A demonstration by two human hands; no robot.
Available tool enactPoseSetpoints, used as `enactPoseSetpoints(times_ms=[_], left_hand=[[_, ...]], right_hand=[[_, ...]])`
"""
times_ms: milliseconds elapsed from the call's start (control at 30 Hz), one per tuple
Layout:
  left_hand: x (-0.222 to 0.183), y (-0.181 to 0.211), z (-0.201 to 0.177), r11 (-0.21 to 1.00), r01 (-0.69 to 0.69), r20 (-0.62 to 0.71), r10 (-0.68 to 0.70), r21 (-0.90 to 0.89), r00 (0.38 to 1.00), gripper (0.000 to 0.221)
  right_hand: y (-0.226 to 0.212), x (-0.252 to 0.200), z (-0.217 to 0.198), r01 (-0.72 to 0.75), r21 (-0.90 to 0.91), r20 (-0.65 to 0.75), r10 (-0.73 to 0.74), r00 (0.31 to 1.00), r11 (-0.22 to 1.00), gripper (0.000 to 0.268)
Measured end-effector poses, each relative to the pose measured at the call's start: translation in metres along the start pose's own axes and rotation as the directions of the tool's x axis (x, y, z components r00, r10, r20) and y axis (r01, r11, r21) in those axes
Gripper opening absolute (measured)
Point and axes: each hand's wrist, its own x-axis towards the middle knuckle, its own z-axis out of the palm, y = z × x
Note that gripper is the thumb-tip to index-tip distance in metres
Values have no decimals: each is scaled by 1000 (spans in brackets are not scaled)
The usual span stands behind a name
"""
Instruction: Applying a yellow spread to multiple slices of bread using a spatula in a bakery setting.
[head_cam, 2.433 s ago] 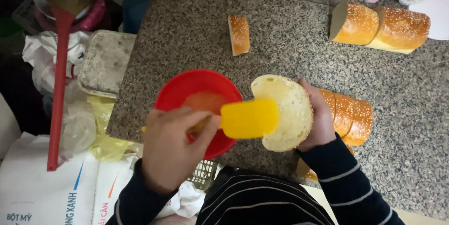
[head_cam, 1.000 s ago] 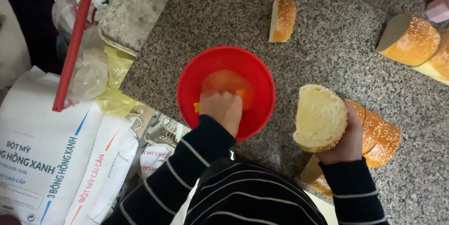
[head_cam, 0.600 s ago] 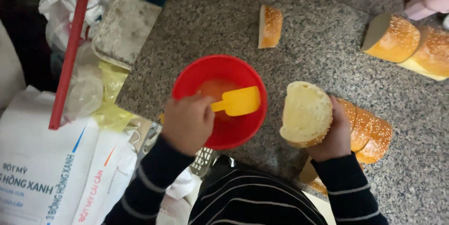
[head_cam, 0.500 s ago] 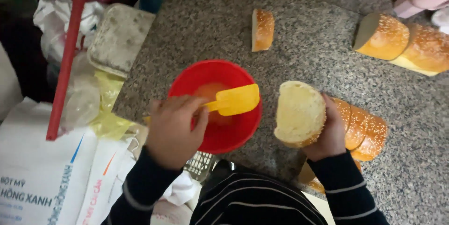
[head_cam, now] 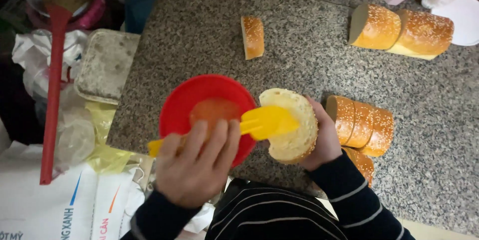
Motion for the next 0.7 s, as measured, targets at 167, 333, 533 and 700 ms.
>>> enactPoseSetpoints(times_ms=[167,333,533,700], left_hand=[[-11,-31,-10,999,4,-47,-6,-52,999,14],[17,-19,-5,786,426,177,-390,-447,904,16],[6,-23,9,716,599,502,-393,-358,770,41],[34,-23,-6,916,97,-44,-124,-390,991,27]], right_hand=[[-10,9,-29,27,21,51,-28,998,999,78],[-5,6,-20,189,-43,75,-186,980,981,60],[-12,1,-20,191,-40,84,-187,979,981,69],[-13,-1,-17,42,-102,-16,-44,999,994,68]])
